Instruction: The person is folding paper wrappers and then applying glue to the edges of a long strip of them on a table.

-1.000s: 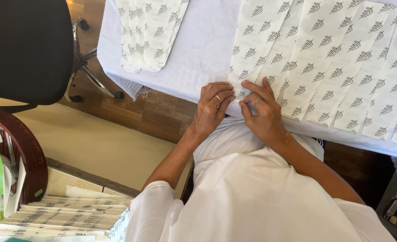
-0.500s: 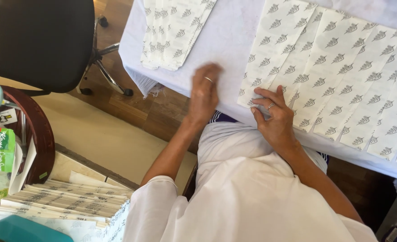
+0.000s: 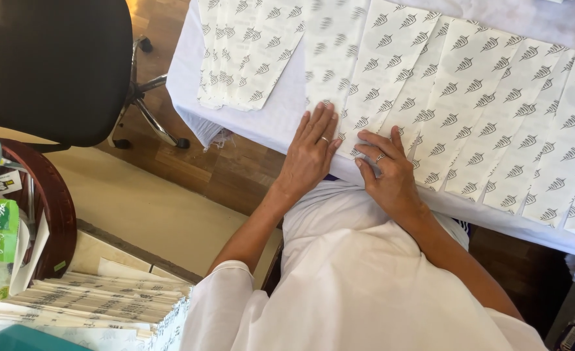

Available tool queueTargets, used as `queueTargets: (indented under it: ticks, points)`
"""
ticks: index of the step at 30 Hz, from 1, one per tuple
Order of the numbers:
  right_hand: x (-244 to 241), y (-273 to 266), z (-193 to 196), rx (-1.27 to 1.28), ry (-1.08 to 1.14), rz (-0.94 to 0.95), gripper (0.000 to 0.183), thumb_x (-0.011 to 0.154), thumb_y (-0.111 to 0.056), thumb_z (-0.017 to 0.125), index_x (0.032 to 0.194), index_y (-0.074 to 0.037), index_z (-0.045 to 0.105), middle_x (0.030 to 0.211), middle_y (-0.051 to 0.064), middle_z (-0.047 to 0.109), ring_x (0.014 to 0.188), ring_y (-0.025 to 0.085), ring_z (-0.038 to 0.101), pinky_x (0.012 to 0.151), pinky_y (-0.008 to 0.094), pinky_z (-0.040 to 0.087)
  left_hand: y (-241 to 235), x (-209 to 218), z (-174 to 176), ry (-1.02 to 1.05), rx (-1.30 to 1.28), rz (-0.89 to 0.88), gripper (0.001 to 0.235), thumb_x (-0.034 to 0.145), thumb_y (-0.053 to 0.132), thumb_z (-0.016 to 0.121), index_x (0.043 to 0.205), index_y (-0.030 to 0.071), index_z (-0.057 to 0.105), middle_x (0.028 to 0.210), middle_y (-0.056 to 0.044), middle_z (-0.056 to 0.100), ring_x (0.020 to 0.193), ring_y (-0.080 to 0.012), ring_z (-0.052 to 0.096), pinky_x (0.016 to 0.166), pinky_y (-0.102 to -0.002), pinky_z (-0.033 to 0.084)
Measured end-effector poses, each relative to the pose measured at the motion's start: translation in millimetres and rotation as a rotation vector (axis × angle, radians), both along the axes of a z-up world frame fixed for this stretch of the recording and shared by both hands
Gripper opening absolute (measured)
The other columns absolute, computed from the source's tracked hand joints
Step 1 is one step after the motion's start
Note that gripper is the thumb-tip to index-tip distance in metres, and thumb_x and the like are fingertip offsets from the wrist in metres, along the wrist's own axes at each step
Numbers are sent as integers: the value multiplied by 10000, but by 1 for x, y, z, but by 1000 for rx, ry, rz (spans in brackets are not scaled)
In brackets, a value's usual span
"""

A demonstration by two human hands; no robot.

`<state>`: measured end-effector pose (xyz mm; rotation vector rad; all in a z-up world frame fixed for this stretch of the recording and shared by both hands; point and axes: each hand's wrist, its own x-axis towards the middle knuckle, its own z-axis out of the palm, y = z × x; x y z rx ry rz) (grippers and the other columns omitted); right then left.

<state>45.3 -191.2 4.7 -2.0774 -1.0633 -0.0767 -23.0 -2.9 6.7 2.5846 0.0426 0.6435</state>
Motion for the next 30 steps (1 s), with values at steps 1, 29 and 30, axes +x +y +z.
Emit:
queueTargets:
  ticks: [1,29,30]
  points:
    - [0,0,0,-2,1,0,244,918,2,773,1160,10,750,1336,140,684,1311,299,624,1294,479,152,4,-1,-1,1,-2,0,429,1061,219,562,1410,-30,579,1506,-230,527,1452,-383,444,1238,-541,313]
    - [2,53,18,107,-133,174,284,910,-1,777,1169,98,715,1354,216,636,1317,384,598,1212,551,343,65,-21,23,-88,-324,-290,260,924,43,768,1181,6,750,1323,-165,690,1342,-371,563,1189,-514,386]
    - [2,60,13,108,-176,188,299,894,-34,816,1144,100,721,1326,216,656,1283,380,625,1195,546,382,64,-21,24,-88,-325,-300,247,925,48,774,1165,-8,753,1305,-177,697,1333,-382,568,1183,-531,388]
